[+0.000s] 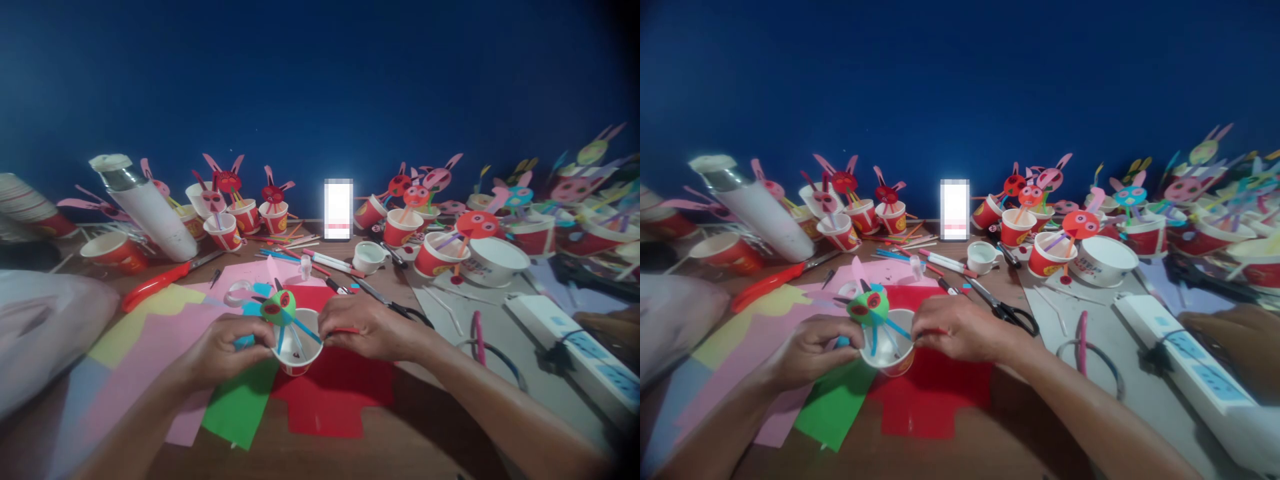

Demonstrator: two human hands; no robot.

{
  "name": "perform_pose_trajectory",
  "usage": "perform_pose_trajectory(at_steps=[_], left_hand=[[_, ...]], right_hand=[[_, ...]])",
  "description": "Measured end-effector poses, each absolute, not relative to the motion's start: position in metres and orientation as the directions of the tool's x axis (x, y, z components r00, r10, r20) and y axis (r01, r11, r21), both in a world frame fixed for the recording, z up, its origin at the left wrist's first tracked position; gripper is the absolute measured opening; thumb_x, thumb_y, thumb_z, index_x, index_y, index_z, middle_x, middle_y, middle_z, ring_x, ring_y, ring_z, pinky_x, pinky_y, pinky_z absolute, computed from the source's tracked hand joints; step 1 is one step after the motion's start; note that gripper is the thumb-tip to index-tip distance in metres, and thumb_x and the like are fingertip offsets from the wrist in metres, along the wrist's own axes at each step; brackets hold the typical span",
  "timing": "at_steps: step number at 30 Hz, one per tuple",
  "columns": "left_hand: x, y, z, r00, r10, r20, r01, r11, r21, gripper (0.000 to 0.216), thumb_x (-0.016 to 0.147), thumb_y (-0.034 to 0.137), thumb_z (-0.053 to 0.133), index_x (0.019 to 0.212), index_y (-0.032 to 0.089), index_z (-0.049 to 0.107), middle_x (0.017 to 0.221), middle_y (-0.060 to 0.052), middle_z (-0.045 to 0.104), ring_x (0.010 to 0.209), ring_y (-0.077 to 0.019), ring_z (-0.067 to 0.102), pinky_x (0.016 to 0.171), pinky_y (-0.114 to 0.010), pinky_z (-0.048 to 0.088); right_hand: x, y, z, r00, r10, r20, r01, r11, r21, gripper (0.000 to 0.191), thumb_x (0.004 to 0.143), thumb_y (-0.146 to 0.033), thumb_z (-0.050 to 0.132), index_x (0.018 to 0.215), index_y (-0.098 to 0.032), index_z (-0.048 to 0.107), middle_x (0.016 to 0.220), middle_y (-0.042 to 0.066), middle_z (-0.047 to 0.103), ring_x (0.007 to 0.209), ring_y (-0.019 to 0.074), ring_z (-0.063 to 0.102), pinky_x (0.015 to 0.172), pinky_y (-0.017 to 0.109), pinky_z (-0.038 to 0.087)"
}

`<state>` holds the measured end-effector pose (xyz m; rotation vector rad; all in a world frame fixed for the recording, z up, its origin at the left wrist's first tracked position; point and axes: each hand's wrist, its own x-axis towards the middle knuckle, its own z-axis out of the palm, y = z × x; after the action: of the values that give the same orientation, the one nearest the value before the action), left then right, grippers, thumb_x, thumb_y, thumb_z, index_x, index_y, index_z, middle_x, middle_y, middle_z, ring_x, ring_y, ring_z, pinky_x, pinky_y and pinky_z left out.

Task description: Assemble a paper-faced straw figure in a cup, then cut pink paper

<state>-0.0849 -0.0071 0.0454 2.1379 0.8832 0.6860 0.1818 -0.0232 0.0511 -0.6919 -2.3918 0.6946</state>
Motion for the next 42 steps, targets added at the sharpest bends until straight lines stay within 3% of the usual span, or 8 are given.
perform_pose_trajectory(at_steps=[13, 19, 29, 33, 37, 42], left_hand=[[-0.084, -0.004, 0.043, 0.61, 0.765, 0.204, 0.381, -0.509, 0.772, 0.007, 0.076, 0.017, 0.059, 0.075, 0.018, 0.066, 0.072, -0.001, 0.069, 0.065, -0.0131, 0.062, 0.065, -0.021, 0.048], [-0.085, -0.001, 0.033, 0.516, 0.827, 0.224, 0.401, -0.464, 0.79, 0.009, 0.075, 0.02, 0.062, 0.081, 0.018, 0.069, 0.078, -0.004, 0.07, 0.073, -0.0159, 0.064, 0.071, -0.025, 0.051], [-0.083, -0.002, 0.029, 0.412, 0.895, 0.17, 0.343, -0.326, 0.881, 0.01, 0.073, 0.025, 0.065, 0.079, 0.017, 0.069, 0.075, -0.004, 0.069, 0.06, -0.0133, 0.061, 0.053, -0.02, 0.049], [-0.084, -0.003, 0.029, 0.388, 0.913, 0.126, 0.35, -0.273, 0.896, 0.016, 0.074, 0.026, 0.065, 0.087, 0.018, 0.069, 0.084, -0.006, 0.069, 0.07, -0.0167, 0.063, 0.059, -0.024, 0.051], [-0.087, -0.006, 0.031, 0.366, 0.93, 0.038, 0.263, -0.142, 0.954, 0.035, 0.074, 0.025, 0.065, 0.109, 0.019, 0.063, 0.092, -0.008, 0.066, 0.083, -0.0202, 0.062, 0.068, -0.027, 0.052], [-0.084, -0.008, 0.034, 0.37, 0.929, 0.013, 0.112, -0.059, 0.992, 0.052, 0.072, 0.022, 0.066, 0.122, 0.024, 0.052, 0.093, -0.003, 0.059, 0.083, -0.0164, 0.059, 0.066, -0.022, 0.048]], right_hand=[[0.184, -0.021, 0.039, -0.646, 0.652, 0.396, 0.332, 0.708, -0.624, 0.01, 0.087, -0.021, 0.057, 0.09, -0.018, 0.067, 0.094, 0.007, 0.065, 0.088, 0.0152, 0.061, 0.079, 0.027, 0.047], [0.186, -0.021, 0.037, -0.592, 0.694, 0.41, 0.361, 0.683, -0.635, 0.009, 0.086, -0.023, 0.06, 0.089, -0.019, 0.068, 0.095, 0.005, 0.061, 0.09, 0.0148, 0.059, 0.078, 0.026, 0.046], [0.182, -0.018, 0.029, -0.572, 0.667, 0.477, 0.245, 0.694, -0.678, 0.008, 0.087, -0.022, 0.059, 0.091, -0.018, 0.064, 0.094, 0.007, 0.063, 0.09, 0.016, 0.06, 0.08, 0.029, 0.048], [0.182, -0.019, 0.03, -0.571, 0.661, 0.486, 0.239, 0.7, -0.673, 0.009, 0.088, -0.023, 0.057, 0.091, -0.017, 0.063, 0.092, 0.007, 0.064, 0.089, 0.0163, 0.06, 0.08, 0.03, 0.048], [0.181, -0.02, 0.031, -0.523, 0.667, 0.531, 0.238, 0.712, -0.66, 0.007, 0.088, -0.022, 0.057, 0.089, -0.018, 0.062, 0.089, 0.007, 0.065, 0.088, 0.0161, 0.06, 0.079, 0.03, 0.049], [0.18, -0.02, 0.031, -0.464, 0.676, 0.573, 0.244, 0.719, -0.651, 0.007, 0.087, -0.023, 0.058, 0.09, -0.018, 0.062, 0.088, 0.007, 0.066, 0.085, 0.0169, 0.061, 0.077, 0.031, 0.049]])
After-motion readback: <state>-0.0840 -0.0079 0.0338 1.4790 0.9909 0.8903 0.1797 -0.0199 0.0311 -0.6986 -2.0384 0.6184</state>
